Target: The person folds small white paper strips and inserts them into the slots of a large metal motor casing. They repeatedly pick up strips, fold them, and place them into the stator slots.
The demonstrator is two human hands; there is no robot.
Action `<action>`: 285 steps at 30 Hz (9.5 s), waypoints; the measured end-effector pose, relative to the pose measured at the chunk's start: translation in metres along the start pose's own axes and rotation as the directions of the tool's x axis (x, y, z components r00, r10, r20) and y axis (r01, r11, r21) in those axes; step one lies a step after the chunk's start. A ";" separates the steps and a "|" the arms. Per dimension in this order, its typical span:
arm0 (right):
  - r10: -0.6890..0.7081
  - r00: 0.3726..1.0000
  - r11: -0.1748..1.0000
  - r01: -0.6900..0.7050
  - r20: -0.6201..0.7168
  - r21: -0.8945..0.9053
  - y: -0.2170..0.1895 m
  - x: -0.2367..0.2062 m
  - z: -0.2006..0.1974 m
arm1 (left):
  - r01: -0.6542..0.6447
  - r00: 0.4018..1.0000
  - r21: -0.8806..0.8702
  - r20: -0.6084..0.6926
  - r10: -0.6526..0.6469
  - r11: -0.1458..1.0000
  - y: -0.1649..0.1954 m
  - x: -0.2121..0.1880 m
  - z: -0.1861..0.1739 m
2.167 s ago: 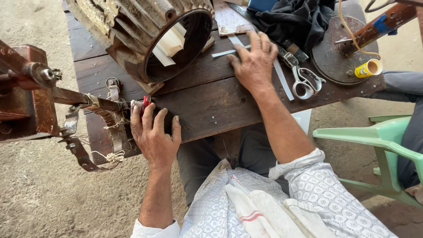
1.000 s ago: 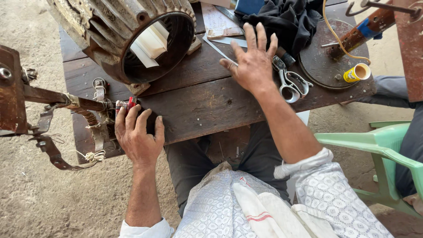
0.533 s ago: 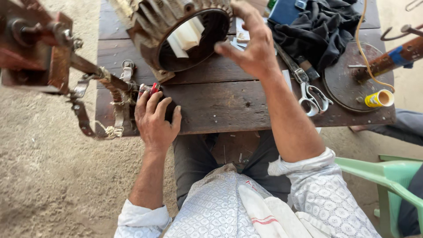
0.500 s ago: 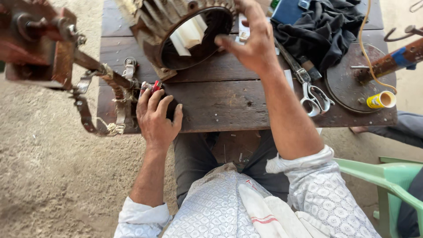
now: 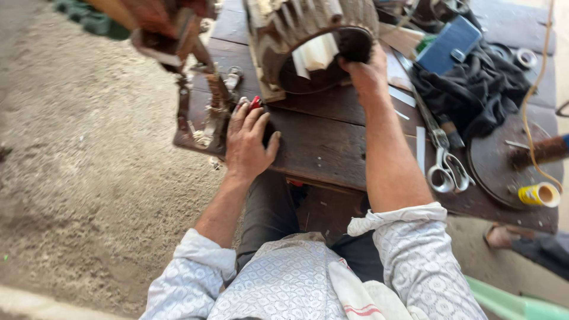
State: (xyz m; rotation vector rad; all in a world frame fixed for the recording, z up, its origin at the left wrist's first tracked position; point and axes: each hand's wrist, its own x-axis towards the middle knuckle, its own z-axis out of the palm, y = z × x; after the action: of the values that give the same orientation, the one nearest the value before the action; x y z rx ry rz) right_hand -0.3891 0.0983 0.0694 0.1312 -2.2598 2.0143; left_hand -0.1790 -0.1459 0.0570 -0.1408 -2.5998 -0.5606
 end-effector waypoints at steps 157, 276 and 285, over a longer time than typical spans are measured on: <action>0.279 0.939 0.811 -0.117 -0.203 0.573 -0.009 -0.314 -0.110 | 0.292 0.944 -0.804 0.328 -0.023 0.517 0.113 -0.097 -0.044; -0.526 0.709 0.339 -0.333 -0.471 -0.880 0.029 -0.255 -0.267 | 0.478 0.351 -0.342 0.919 0.181 0.809 0.174 -0.116 0.027; -0.537 0.693 0.319 -0.360 -0.480 -0.877 0.026 -0.243 -0.265 | 0.469 0.350 -0.380 0.909 0.228 0.797 0.178 -0.114 0.028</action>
State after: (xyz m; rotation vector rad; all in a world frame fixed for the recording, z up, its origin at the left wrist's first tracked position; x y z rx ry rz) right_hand -0.1450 0.3625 0.0394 -0.5375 -2.2643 0.1405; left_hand -0.0563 0.0279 0.0457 -0.6514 -3.4024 -1.8700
